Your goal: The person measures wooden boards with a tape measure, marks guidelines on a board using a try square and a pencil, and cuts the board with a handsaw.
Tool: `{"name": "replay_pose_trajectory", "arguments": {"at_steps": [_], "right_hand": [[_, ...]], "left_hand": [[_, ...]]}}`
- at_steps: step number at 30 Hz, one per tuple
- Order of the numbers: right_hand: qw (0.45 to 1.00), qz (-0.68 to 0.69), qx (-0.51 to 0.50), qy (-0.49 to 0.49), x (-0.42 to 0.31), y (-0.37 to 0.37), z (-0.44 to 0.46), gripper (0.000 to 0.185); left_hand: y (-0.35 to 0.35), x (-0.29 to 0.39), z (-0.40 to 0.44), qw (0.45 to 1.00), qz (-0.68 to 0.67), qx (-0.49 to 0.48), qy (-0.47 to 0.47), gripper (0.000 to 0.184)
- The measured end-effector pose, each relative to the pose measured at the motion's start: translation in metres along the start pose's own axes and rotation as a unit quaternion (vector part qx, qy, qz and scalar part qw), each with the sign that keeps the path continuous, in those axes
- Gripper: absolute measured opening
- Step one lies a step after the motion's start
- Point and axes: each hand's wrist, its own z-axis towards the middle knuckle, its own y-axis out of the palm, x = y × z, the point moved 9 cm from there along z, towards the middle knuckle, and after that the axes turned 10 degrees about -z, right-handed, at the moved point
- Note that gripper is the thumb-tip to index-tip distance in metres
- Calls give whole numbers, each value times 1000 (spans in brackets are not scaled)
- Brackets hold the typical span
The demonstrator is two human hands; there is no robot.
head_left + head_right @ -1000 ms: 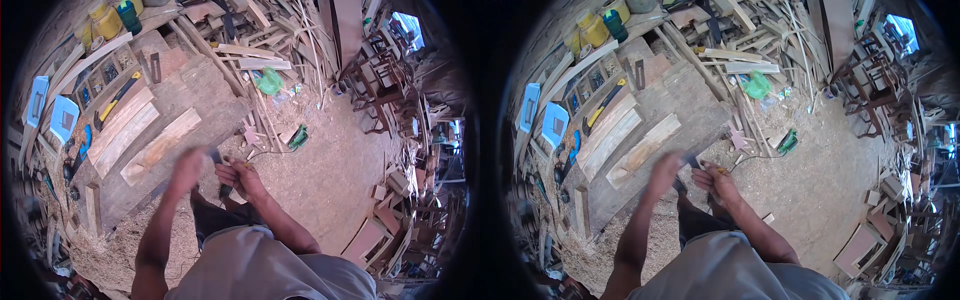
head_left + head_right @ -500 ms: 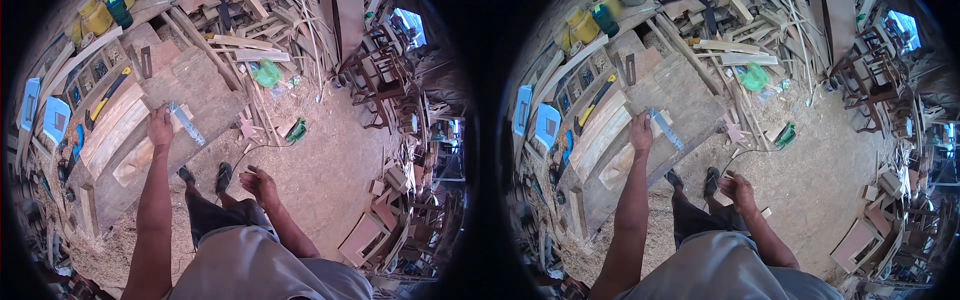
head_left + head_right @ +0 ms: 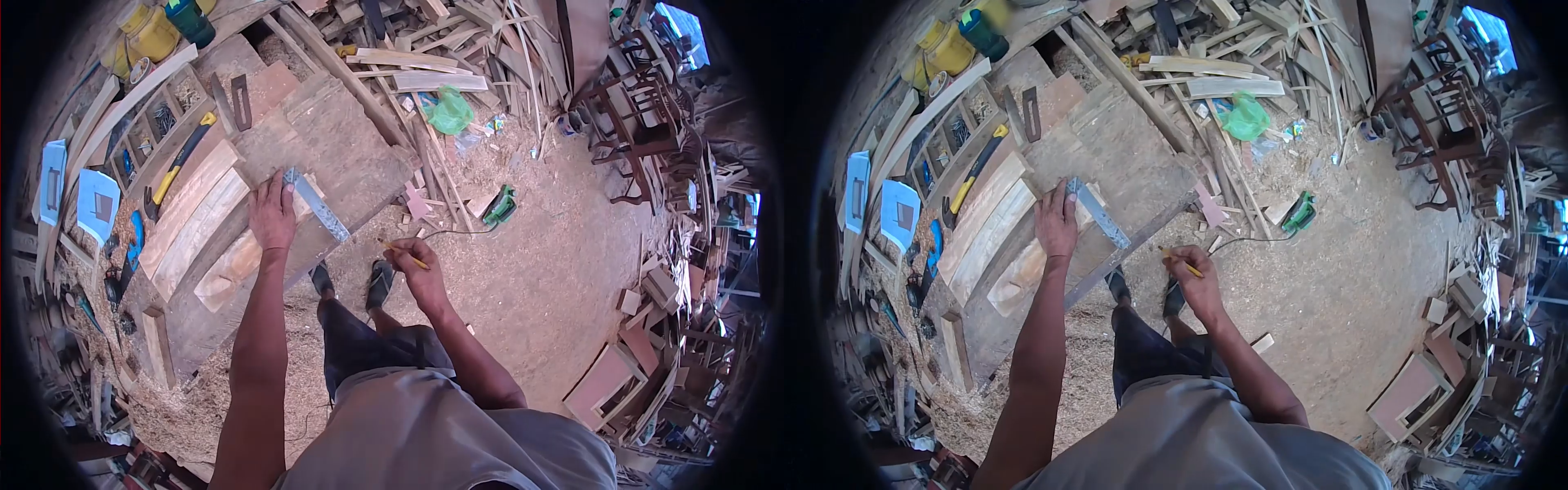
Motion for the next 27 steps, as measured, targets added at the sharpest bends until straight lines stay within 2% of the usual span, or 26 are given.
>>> {"name": "replay_pose_trajectory", "arguments": {"at_steps": [7, 18, 21, 23, 24, 26, 27], "right_hand": [[981, -130, -31, -138, -63, 47, 30, 29], [952, -234, -52, -192, -132, 93, 67, 20], [927, -280, -49, -246, -142, 98, 77, 20], [816, -402, -5, -415, -166, 108, 71, 26], [816, -403, -7, -415, -163, 106, 75, 26], [860, -414, -66, -291, -135, 105, 98, 36], [859, -414, -69, -291, -139, 111, 96, 36]], "left_hand": [[-12, 13, 0, 999, -13, 34, 9, 59], [-13, 16, 4, 999, 1, 25, -35, 64], [-12, 14, 4, 999, 12, 23, -43, 63], [-12, 12, 4, 999, 7, 29, -43, 65], [-12, 12, 5, 999, 4, 32, -40, 65], [-13, 12, 5, 999, 1, 37, -40, 64], [-14, 13, 6, 999, 2, 36, -40, 63]]}}
